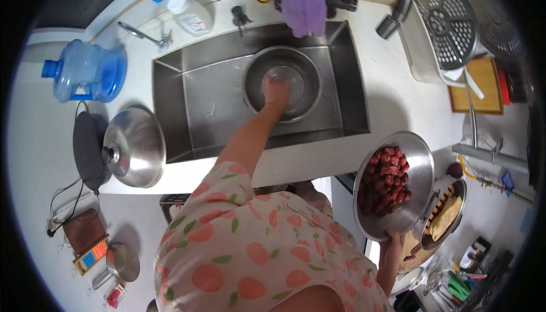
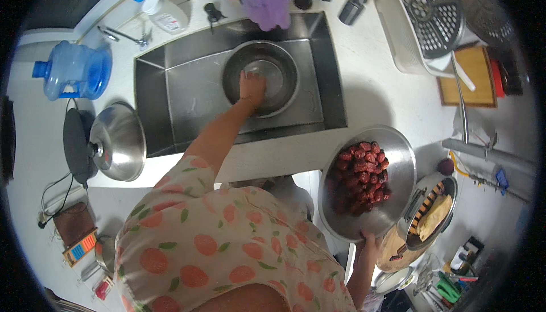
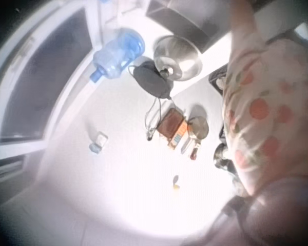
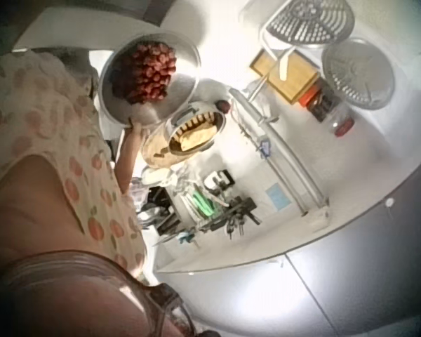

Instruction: The person wraps glutinous rice and red dates in bamboo leaves to make zongzi. They fold the leaves, fill them with rice and dates, tie them with string, and trim the excess string with scissors. The person also washes red dates in the kitchen sink and adds them to a pot of rice.

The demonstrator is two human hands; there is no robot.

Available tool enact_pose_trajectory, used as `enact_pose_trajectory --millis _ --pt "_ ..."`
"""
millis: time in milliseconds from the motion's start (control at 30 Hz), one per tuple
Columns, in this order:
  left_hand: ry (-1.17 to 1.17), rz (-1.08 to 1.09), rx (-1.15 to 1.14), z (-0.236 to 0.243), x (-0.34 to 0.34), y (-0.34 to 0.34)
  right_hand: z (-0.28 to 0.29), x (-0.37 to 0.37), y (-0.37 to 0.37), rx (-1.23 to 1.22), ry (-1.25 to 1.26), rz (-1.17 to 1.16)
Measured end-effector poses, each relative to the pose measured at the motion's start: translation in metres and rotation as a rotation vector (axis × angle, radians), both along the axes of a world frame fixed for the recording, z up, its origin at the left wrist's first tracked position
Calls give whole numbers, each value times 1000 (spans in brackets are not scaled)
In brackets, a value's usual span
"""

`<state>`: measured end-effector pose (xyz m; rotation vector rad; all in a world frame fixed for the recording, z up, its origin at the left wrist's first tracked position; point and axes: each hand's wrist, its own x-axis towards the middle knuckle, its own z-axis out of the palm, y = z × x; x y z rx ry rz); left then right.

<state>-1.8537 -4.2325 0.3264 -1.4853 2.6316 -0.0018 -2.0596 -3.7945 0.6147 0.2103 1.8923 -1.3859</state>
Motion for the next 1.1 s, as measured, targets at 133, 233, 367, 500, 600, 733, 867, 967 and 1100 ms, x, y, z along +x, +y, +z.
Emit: enact_pose_trajectory --millis 133,233,367,500,600,733,867,967,1100 --pt "401 84 -26 121 20 12 -15 1 -66 -11 99 141" --pt "902 25 -197 208 48 35 -32 9 -123 92 125 435" --pt "880 -117 -115 264 84 58 -53 51 -197 -50 55 634" --pt "1067 151 -44 247 126 63 -69 93 -244 -51 -18 720" --pt "1306 489 682 213 164 64 -79 112 -265 -13 -12 770" --pt "1578 997 1503 168 191 80 -82 112 -283 -37 75 990" --pt "1816 1288 1520 144 196 100 -71 104 -313 50 372 1084" --pt "2089 1482 1457 145 215 110 -62 119 -357 -75 760 1138" --pt "1970 1338 1097 158 262 109 -60 186 -455 -639 789 1356"
